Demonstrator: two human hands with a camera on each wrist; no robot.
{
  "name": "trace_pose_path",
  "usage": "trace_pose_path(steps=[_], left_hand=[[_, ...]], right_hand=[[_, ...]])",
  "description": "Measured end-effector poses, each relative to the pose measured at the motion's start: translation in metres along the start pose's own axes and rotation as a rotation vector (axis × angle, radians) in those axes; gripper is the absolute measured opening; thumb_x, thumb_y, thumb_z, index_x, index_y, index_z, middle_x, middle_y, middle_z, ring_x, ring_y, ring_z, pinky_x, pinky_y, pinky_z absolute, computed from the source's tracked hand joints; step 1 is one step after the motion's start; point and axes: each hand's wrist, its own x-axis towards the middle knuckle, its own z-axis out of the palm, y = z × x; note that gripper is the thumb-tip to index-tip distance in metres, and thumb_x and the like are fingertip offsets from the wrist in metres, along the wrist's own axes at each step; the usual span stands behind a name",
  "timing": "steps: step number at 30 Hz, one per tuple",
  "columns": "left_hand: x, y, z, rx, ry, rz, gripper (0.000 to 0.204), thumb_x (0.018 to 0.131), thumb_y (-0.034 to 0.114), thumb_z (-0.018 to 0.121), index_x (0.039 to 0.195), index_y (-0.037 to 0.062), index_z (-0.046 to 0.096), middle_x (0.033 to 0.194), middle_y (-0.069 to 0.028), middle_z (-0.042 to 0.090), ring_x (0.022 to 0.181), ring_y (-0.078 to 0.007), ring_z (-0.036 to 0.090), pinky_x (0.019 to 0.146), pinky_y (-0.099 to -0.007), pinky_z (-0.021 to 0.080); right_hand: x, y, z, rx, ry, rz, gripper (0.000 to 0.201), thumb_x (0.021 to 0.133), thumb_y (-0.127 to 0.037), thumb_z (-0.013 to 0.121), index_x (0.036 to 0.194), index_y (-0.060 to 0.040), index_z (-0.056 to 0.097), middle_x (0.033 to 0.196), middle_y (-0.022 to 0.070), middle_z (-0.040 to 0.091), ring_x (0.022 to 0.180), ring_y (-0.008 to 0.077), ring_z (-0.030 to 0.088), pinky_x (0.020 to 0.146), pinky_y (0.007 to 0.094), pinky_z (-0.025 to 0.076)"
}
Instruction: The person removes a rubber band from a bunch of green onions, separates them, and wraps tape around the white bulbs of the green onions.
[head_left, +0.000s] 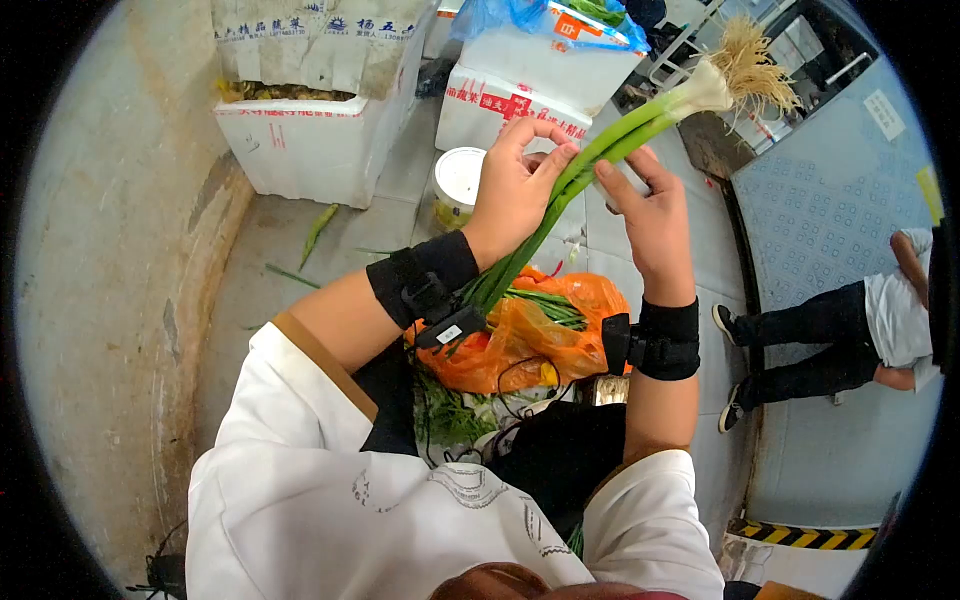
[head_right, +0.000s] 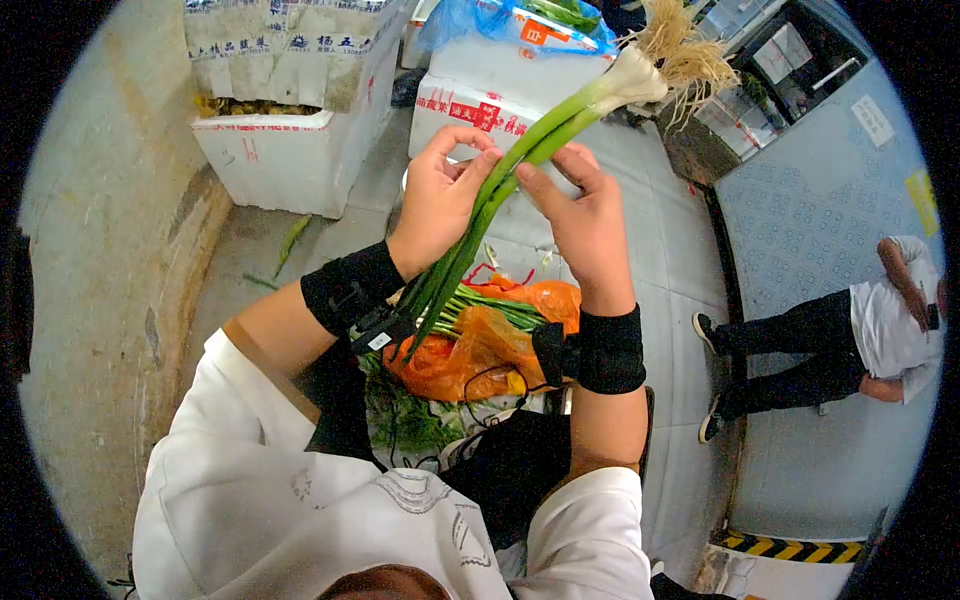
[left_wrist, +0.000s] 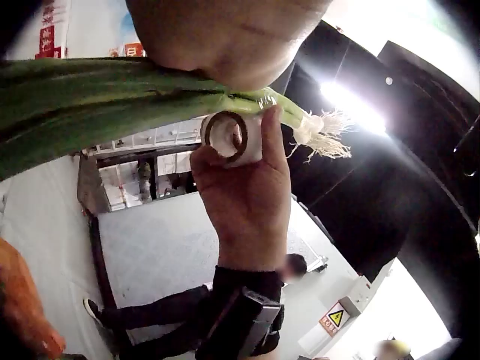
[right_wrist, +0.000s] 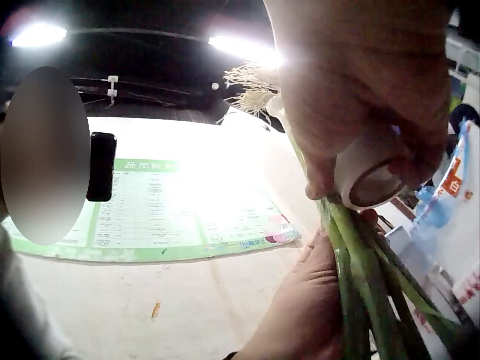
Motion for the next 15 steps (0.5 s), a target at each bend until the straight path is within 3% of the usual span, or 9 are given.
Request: trace_pose_path(steps=[1,3,6,10,12,15], left_hand=[[0.0,0.0,0.001,0.001,-0.003,0.003,0.012,0.101,0.007,0.062,0.109,0.0047,0.055,0.101,-0.0028,0.063,0.08,-0.0066,0.062,0.067,-0.0213,0.05],[0.002,-0.001,0.004,0.04,0.051,0.23,0.008,0.101,0.002,0.059,0.108,0.0028,0.058,0.108,-0.0038,0.062,0.084,-0.008,0.063,0.072,-0.0228,0.052],[0.001,0.0,-0.002,0.118,0.005,0.288,0.012,0.094,-0.003,0.062,0.105,0.0025,0.066,0.108,-0.0067,0.057,0.087,-0.0144,0.065,0.073,-0.0273,0.055],[-0.004,0.007,-0.003,0.121,-0.011,0.235,0.016,0.094,-0.002,0.063,0.109,0.0013,0.069,0.11,-0.0091,0.064,0.09,-0.0147,0.066,0.077,-0.0284,0.055],[-0.009,0.013,-0.004,0.111,-0.167,0.018,0.03,0.095,-0.005,0.062,0.125,-0.0021,0.061,0.128,-0.0128,0.061,0.111,-0.0139,0.063,0.09,-0.0278,0.054],[-0.011,0.014,0.004,0.151,-0.237,0.159,0.043,0.092,-0.005,0.067,0.133,-0.0052,0.054,0.137,-0.0169,0.058,0.124,-0.0174,0.059,0.101,-0.0296,0.05]], right_hand=[[0.0,0.0,-0.001,0.001,0.003,-0.003,0.024,0.089,-0.004,0.074,0.112,0.0035,0.071,0.112,0.0042,0.064,0.107,0.0146,0.059,0.096,0.0288,0.045],[0.0,0.002,-0.001,-0.041,0.0,-0.014,0.023,0.089,-0.004,0.074,0.111,0.0029,0.071,0.111,0.0039,0.064,0.107,0.0145,0.059,0.097,0.0289,0.045],[0.0,0.003,-0.001,-0.014,0.0,-0.066,0.023,0.089,-0.005,0.074,0.111,0.0024,0.072,0.11,0.0046,0.065,0.107,0.0147,0.059,0.098,0.0298,0.044],[-0.001,0.007,-0.002,0.015,0.04,-0.091,0.024,0.089,-0.006,0.075,0.112,0.0022,0.072,0.11,0.0057,0.065,0.108,0.0151,0.06,0.1,0.0306,0.044],[-0.002,0.0,-0.004,-0.016,0.075,0.015,0.026,0.089,-0.008,0.076,0.112,0.0022,0.072,0.111,0.0075,0.067,0.112,0.0166,0.061,0.102,0.0317,0.044],[-0.001,0.001,-0.004,-0.047,0.111,-0.022,0.027,0.088,-0.011,0.077,0.112,0.0024,0.072,0.112,0.0098,0.068,0.113,0.0184,0.062,0.102,0.0331,0.045]])
